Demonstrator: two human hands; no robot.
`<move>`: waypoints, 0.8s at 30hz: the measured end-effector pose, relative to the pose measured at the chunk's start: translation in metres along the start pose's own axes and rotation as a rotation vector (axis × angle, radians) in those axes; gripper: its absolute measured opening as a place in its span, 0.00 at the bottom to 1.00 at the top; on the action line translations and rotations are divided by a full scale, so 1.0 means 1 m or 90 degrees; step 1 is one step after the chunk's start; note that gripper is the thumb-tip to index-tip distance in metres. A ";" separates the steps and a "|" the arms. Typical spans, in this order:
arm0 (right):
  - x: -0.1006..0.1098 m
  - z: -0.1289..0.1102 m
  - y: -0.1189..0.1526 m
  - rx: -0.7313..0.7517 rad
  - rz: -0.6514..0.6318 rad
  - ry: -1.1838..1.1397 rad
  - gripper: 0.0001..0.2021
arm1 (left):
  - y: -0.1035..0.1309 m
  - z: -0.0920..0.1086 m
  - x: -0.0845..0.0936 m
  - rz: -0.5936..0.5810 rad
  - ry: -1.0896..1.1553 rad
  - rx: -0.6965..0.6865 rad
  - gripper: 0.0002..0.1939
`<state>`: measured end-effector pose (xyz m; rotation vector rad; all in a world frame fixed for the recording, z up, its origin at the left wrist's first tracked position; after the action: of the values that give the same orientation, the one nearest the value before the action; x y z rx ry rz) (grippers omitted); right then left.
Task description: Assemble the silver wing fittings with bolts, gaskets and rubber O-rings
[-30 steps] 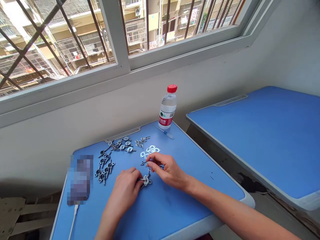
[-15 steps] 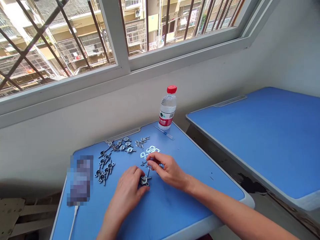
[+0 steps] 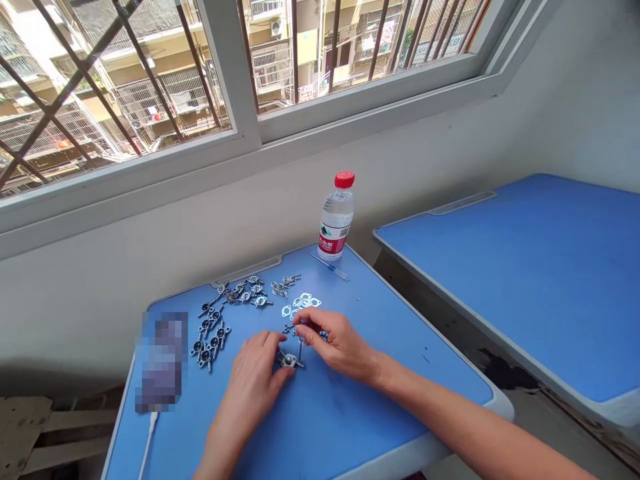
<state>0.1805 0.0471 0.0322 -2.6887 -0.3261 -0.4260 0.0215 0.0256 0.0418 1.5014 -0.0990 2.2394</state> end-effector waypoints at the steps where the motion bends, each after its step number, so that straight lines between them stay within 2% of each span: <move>1: 0.000 0.000 0.000 0.000 -0.001 0.001 0.06 | 0.000 0.001 0.001 0.005 -0.012 0.001 0.15; 5: -0.001 0.000 0.000 -0.001 -0.007 -0.004 0.05 | 0.000 0.002 0.004 0.029 -0.046 0.005 0.13; 9: -0.001 0.000 0.000 -0.005 -0.008 -0.008 0.05 | -0.001 0.001 0.005 0.040 -0.007 0.002 0.11; 16: 0.002 -0.003 -0.001 0.014 0.006 0.002 0.05 | -0.001 0.002 0.001 0.022 0.020 -0.026 0.13; 24: 0.007 -0.005 0.000 0.028 0.033 -0.019 0.06 | -0.002 0.003 -0.004 -0.031 0.046 -0.063 0.23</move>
<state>0.1858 0.0460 0.0392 -2.6560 -0.2712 -0.3606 0.0266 0.0251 0.0392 1.3555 -0.1460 2.2138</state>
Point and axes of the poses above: each hand's wrist, its own y-axis away from the middle knuckle, its own x-axis out of the back of the hand, z = x × y, the point moved 4 cm from there along -y, towards the middle knuckle
